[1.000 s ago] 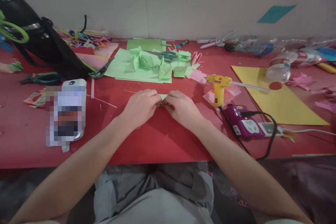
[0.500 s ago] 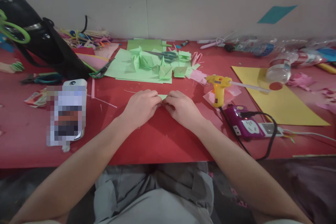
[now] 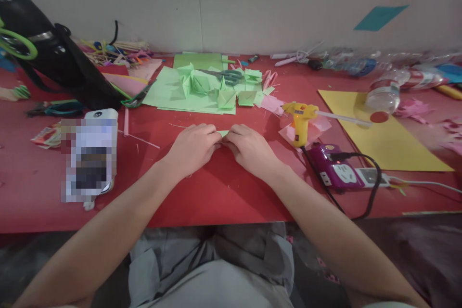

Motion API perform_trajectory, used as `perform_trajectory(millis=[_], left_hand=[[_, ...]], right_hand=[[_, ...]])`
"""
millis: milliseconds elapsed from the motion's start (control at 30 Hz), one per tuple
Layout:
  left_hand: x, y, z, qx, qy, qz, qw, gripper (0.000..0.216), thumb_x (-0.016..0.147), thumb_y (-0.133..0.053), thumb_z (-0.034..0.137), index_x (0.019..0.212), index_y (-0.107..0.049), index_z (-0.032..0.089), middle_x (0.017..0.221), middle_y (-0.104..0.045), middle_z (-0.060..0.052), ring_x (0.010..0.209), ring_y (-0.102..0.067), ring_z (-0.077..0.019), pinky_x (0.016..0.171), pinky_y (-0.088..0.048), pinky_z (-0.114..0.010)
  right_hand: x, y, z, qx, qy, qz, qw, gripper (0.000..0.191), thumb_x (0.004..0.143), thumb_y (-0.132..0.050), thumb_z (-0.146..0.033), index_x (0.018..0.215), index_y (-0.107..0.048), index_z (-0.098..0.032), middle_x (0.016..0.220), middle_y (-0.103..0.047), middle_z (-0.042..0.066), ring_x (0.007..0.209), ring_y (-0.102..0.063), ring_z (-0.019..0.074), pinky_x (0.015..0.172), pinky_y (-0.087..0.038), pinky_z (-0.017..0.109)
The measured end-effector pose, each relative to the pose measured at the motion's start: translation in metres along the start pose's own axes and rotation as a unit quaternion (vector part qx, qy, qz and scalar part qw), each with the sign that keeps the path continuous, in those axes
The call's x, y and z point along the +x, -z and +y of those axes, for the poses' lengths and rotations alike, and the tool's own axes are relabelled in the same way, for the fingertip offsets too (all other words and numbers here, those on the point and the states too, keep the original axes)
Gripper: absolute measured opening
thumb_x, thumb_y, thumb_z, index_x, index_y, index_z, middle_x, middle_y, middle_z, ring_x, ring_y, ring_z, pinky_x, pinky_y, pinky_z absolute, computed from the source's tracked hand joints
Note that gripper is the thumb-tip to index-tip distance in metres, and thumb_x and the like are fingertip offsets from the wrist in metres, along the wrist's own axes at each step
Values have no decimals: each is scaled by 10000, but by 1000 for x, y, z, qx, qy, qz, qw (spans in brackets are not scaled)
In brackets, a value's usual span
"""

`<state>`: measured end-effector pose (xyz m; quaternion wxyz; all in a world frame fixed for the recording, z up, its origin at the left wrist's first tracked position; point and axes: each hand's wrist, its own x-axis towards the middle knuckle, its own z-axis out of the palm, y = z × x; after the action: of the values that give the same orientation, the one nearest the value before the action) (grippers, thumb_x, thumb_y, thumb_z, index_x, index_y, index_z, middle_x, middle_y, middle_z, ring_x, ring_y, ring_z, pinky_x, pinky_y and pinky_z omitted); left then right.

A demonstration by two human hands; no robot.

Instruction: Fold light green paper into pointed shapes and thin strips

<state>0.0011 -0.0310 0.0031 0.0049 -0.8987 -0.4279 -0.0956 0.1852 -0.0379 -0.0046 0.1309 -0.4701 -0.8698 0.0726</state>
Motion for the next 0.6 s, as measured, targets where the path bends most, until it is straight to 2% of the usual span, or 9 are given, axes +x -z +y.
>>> perform_trajectory(millis=[233,367,600], left_hand=[[2,1,0,-18,22,-5,1000,211,937,-488,157,865,-685,181,863,-642,-39,824,-591,-204,674,-402,-328],[1,2,-1,-15,10,-4,1000,226,951,-476,170,885,-692,178,865,-647,-44,830,-591,-209,698,-412,-337],[1,1,0,21,-8,0,1000,241,973,-447,185,891,-672,170,839,-639,-47,808,-588,-208,717,-407,-337]], right_hand=[[0,1,0,54,-12,12,998,181,931,-506,-111,931,-685,-137,924,-622,91,893,-538,214,771,-405,324],[0,1,2,75,-10,21,997,155,929,-533,-128,934,-687,-140,918,-621,86,884,-542,209,773,-411,321],[0,0,4,73,-5,17,997,232,934,-480,-80,938,-705,-134,936,-626,94,897,-543,207,799,-417,321]])
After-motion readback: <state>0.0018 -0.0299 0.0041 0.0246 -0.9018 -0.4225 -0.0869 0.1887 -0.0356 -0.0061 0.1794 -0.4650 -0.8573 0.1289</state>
